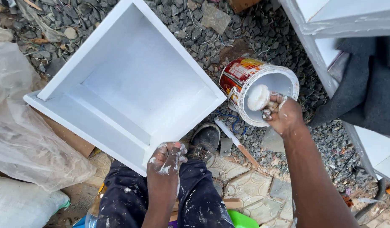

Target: The person paints the interior of a white cabinet using a paint roller. They repeatedly dip the roller into a paint bucket and apply white paint to the cabinet's inner surfaces.

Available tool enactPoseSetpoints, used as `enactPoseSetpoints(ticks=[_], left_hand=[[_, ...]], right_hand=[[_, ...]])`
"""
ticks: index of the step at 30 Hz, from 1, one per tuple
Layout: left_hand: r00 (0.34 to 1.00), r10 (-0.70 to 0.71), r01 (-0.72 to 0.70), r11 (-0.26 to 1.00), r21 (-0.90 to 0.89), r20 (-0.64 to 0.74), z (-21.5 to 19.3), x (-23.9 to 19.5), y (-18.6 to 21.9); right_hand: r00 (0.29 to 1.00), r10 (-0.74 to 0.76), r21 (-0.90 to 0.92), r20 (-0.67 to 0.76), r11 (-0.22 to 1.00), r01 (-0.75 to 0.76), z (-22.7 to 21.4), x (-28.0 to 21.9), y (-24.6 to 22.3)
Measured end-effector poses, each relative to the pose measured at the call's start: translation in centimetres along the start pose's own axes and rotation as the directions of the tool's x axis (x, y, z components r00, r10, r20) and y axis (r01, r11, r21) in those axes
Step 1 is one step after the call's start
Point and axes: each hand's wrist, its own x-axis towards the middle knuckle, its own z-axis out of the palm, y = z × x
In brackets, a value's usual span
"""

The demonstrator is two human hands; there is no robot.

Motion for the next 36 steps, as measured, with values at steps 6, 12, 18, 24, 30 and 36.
enactPoseSetpoints(ticks=[6,12,18,24,30,36], left_hand=[[0.998,-0.062,0.062,0.998,-0.025,-0.025,0.8,-1.8,-0.4],[0.996,0.093,-0.088,0.966,0.242,-0.009,-1.7,-6.8,4.0],[0.988,0.153,-0.153,0.961,0.230,0.019,-3.8,-8.3,7.1],[0.997,0.035,-0.030,0.997,0.067,-0.069,-5.8,-2.4,5.7],[0.978,0.203,-0.200,0.977,0.075,-0.048,-11.8,4.1,6.9],[0.913,0.384,-0.308,0.871,0.382,-0.139,-16.8,10.8,14.1]], right_hand=[[0.992,-0.087,-0.409,0.091,0.905,0.117,0.9,-0.8,-0.1],[0.927,0.071,-0.447,0.367,0.888,0.109,-3.2,7.3,-1.5],[0.992,-0.017,-0.749,0.128,0.654,0.108,1.1,2.4,-1.8],[0.875,0.018,-0.176,0.484,0.981,0.077,-1.2,5.9,2.8],[0.612,-0.054,0.068,0.789,0.998,0.000,11.4,-5.5,12.5],[0.713,-0.049,0.348,0.699,0.895,-0.280,25.1,-12.0,17.6]])
